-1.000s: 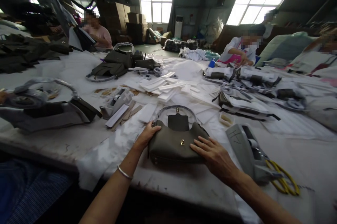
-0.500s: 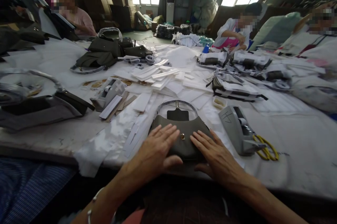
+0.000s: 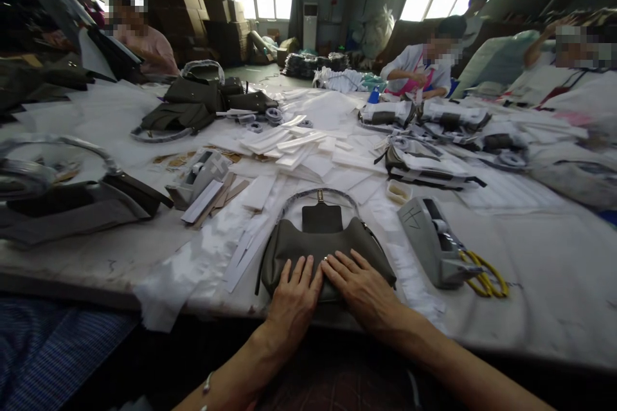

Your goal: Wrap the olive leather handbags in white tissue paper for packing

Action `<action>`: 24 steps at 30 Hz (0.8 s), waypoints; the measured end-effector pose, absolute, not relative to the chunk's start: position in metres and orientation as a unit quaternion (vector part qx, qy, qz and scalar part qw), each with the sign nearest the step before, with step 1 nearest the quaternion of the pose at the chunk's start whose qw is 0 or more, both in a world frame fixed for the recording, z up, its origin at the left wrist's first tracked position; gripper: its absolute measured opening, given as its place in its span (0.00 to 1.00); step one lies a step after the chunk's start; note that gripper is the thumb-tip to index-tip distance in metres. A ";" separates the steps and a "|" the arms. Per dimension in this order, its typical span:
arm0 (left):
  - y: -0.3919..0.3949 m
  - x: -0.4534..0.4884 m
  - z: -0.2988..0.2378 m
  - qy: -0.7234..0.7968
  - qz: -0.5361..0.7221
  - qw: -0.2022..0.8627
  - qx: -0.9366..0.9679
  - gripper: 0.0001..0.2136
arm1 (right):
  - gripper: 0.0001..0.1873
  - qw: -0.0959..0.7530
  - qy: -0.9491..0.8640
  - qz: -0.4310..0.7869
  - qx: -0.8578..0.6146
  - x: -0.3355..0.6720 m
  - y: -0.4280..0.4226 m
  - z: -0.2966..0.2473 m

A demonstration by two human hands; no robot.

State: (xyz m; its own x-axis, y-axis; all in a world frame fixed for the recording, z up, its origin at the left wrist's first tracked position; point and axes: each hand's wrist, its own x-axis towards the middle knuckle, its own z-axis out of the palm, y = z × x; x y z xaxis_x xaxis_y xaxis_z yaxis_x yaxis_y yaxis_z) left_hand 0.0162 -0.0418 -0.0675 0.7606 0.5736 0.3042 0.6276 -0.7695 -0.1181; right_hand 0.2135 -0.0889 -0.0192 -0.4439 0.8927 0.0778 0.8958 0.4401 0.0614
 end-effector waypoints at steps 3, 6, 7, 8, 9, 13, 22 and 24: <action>-0.045 0.015 -0.073 -0.328 -0.133 0.123 -0.927 0.23 | 0.34 -0.005 -0.855 -0.033 -0.518 0.232 -0.083 -0.002; -0.045 0.015 -0.070 -0.331 -0.122 0.124 -0.927 0.24 | 0.34 -0.011 -0.863 -0.034 -0.503 0.250 -0.082 -0.003; -0.044 0.016 -0.066 -0.331 -0.116 0.122 -0.929 0.24 | 0.34 -0.005 -0.866 -0.038 -0.499 0.254 -0.084 -0.009; -0.043 0.018 -0.061 -0.328 -0.107 0.118 -0.931 0.24 | 0.34 0.007 -0.866 -0.047 -0.498 0.258 -0.086 -0.017; -0.042 0.021 -0.055 -0.323 -0.095 0.112 -0.935 0.23 | 0.34 0.025 -0.863 -0.059 -0.501 0.261 -0.090 -0.028; -0.039 0.036 -0.040 -0.293 -0.057 0.111 -0.948 0.21 | 0.32 0.123 -0.838 -0.111 -0.519 0.267 -0.104 -0.072; -0.044 0.044 -0.095 -0.317 -0.178 0.170 -0.916 0.19 | 0.33 0.098 -0.832 0.067 -0.541 0.254 -0.092 -0.042; -0.045 0.044 -0.105 -0.330 -0.189 0.160 -0.911 0.19 | 0.36 0.105 -0.827 0.117 -0.540 0.243 -0.075 -0.023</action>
State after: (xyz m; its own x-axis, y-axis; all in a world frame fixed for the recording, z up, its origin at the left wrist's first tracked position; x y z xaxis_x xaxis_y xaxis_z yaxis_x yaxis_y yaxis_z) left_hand 0.0435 -0.0452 -0.1051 0.7117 0.5403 0.4489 0.6609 -0.7316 -0.1671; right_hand 0.2427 -0.0750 -0.0229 -0.3945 0.9177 0.0466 0.8687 0.3890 -0.3067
